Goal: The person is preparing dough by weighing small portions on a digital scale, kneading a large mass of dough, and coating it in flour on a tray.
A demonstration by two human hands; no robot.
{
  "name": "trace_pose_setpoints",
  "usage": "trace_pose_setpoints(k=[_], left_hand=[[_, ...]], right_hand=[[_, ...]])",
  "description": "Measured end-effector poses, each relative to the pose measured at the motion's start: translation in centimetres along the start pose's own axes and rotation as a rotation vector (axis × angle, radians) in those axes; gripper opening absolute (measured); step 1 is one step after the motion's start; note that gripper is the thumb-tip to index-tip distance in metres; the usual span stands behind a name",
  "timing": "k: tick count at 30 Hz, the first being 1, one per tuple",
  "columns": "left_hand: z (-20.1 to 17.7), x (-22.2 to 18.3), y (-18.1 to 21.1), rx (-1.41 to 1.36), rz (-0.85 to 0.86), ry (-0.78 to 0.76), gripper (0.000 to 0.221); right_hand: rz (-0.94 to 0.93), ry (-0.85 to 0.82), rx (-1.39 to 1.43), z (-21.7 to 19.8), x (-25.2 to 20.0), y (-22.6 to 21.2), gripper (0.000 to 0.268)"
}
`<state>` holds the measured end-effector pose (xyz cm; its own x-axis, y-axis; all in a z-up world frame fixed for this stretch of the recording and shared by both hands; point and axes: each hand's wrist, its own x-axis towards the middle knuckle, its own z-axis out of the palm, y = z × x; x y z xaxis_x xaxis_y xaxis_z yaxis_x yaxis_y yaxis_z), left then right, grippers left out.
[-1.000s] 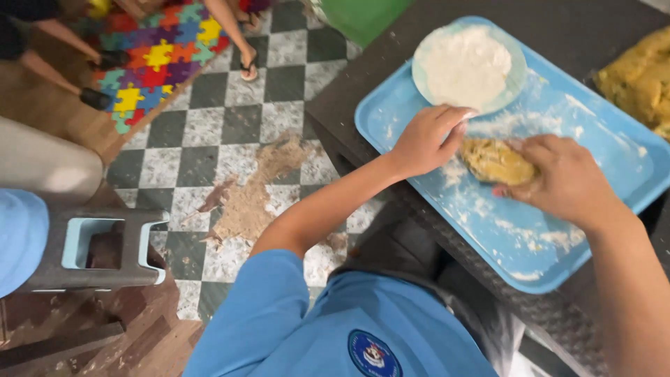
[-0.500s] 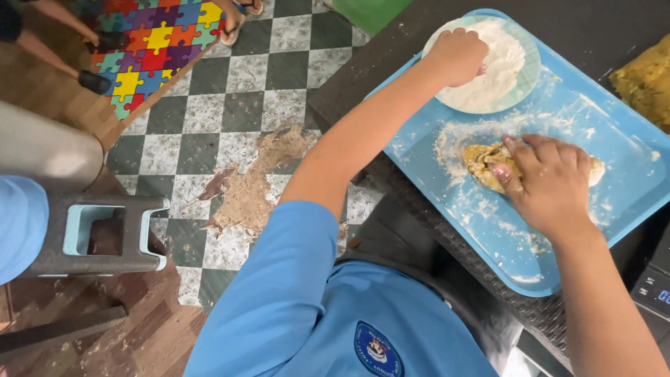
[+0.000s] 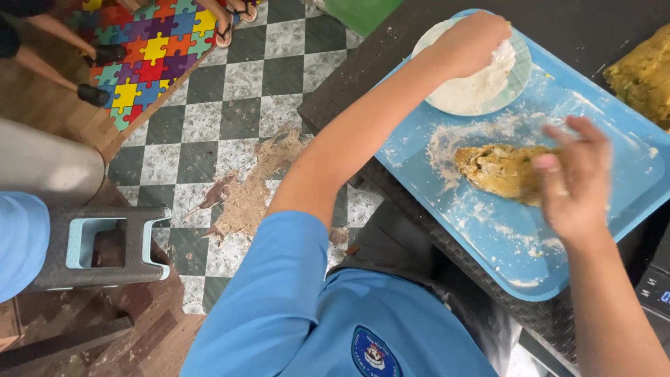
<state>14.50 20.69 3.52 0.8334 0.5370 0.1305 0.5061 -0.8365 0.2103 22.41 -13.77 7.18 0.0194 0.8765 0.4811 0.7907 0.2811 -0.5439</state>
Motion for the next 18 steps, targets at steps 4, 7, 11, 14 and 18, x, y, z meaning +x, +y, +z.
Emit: trace_pose_setpoints(k=[4,7,11,14,18], left_hand=[[-5.4,-3.9,8.0,-0.346,0.371,0.079,0.012],[-4.9,-5.7,13.7,-0.447,0.486,-0.041,0.034],[0.4,-3.6,19.8,-0.142,0.685,-0.068,0.039],[-3.7,-6.0,20.9,-0.043,0.619,-0.194,0.050],[-8.8,-8.8,17.7,-0.185,0.278,-0.445,0.046]], right_hand=[[-0.015,0.292,-0.046,-3.1,-1.3,0.2,0.054],[0.070,0.314,0.029,-3.7,-3.2,2.5,0.045],[0.108,0.450,0.124,-3.9,-6.3,7.1,0.030],[0.059,0.482,-0.081,-5.7,-6.1,2.8,0.025],[0.208,0.417,-0.130,-6.7,-7.9,3.1,0.020]])
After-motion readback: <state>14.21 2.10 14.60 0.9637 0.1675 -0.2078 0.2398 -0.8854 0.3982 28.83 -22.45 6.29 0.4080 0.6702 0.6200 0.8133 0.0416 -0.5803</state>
